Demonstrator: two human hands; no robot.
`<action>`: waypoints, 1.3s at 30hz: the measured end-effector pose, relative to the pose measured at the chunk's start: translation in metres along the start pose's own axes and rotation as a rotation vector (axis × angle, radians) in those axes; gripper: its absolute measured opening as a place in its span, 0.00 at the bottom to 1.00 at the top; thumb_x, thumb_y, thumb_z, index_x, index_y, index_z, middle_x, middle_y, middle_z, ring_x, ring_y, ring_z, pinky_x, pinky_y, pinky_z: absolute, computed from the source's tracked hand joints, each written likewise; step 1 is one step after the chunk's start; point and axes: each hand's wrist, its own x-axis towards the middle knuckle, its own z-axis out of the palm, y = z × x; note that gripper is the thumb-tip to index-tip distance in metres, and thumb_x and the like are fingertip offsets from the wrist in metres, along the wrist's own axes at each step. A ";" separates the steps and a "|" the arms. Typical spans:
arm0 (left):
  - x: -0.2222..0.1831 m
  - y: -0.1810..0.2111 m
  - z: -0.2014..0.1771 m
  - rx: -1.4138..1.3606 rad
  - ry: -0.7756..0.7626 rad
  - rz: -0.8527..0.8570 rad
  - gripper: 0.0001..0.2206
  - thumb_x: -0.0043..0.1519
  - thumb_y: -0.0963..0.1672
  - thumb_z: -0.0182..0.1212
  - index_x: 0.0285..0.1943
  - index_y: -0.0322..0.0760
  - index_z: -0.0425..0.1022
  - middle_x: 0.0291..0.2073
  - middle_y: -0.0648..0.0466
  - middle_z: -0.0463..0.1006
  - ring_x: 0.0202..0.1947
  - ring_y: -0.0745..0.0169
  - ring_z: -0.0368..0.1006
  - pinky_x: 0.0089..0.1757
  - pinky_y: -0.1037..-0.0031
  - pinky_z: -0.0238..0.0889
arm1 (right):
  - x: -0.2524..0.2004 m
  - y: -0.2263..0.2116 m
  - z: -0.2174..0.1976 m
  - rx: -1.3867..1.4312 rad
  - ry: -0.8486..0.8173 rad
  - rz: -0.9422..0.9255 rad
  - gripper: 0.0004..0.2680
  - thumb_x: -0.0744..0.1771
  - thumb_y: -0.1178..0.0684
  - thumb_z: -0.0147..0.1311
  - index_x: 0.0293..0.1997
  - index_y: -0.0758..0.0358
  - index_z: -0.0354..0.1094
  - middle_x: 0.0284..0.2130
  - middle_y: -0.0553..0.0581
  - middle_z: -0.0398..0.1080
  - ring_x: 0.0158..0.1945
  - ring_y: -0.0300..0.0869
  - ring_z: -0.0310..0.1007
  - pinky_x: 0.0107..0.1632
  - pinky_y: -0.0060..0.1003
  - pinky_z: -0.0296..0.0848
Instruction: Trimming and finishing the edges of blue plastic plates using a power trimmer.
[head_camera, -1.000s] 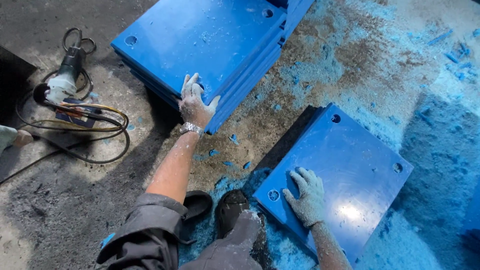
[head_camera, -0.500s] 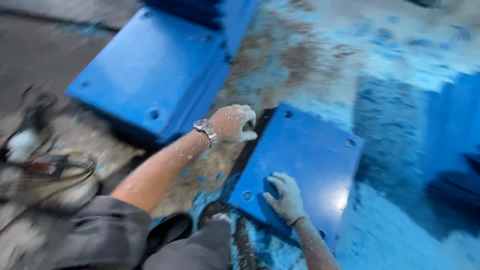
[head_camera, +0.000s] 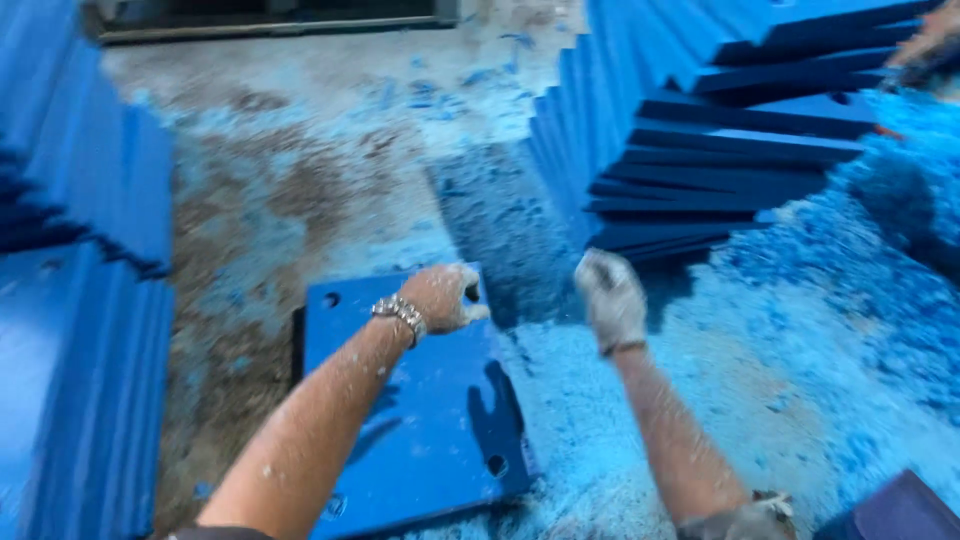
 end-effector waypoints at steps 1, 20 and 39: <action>0.008 0.008 0.013 0.005 -0.005 0.027 0.19 0.56 0.55 0.68 0.46 0.40 0.80 0.47 0.48 0.80 0.48 0.46 0.76 0.45 0.52 0.71 | 0.026 -0.015 -0.020 -0.010 0.026 0.003 0.12 0.67 0.52 0.61 0.53 0.65 0.71 0.47 0.56 0.75 0.49 0.39 0.75 0.53 0.37 0.75; 0.055 0.060 0.143 -0.997 0.150 -0.270 0.18 0.55 0.54 0.71 0.41 0.38 0.83 0.36 0.53 0.84 0.36 0.64 0.77 0.39 0.70 0.70 | 0.326 -0.117 -0.132 -1.082 0.143 -0.112 0.27 0.64 0.30 0.65 0.66 0.50 0.67 0.60 0.67 0.56 0.61 0.66 0.58 0.57 0.62 0.63; 0.076 0.109 0.094 -1.538 0.175 -0.173 0.19 0.58 0.52 0.70 0.49 0.38 0.80 0.42 0.56 0.80 0.43 0.67 0.73 0.43 0.69 0.68 | 0.150 -0.165 -0.188 -1.607 0.146 -0.479 0.16 0.63 0.40 0.70 0.51 0.54 0.78 0.46 0.54 0.74 0.54 0.43 0.74 0.56 0.44 0.76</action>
